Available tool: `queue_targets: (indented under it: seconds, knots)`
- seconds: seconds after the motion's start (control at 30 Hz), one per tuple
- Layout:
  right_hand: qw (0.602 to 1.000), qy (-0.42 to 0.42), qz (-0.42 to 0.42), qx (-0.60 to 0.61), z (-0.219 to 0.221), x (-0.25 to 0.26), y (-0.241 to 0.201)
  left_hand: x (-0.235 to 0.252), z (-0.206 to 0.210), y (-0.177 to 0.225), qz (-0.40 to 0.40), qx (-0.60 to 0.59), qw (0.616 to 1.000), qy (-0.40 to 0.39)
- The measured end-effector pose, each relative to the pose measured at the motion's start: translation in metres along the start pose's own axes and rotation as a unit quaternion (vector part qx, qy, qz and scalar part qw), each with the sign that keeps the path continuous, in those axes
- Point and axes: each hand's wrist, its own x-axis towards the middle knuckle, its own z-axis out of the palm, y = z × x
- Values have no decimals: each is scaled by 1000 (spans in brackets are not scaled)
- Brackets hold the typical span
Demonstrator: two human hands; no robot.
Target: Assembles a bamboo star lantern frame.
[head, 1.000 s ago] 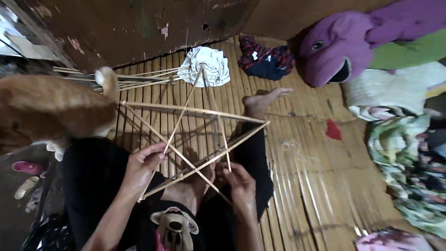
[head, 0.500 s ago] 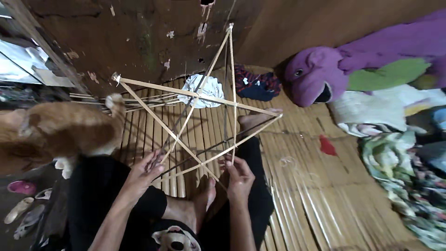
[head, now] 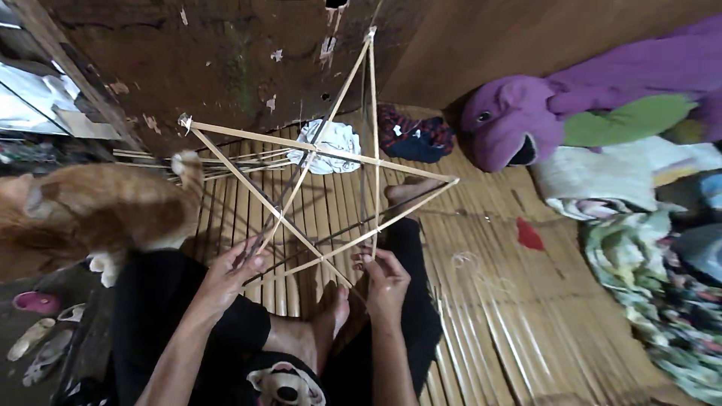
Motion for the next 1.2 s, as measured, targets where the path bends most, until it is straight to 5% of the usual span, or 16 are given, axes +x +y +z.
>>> queue_targets:
  seconds: [0.43,1.2]
  knots:
    - [960,54,258,-91,22,-1,75,76,-3,-58,-160,122,979,14]
    - [955,14,270,-123,20,-10,115,88,-4,-85,-190,196,962,29]
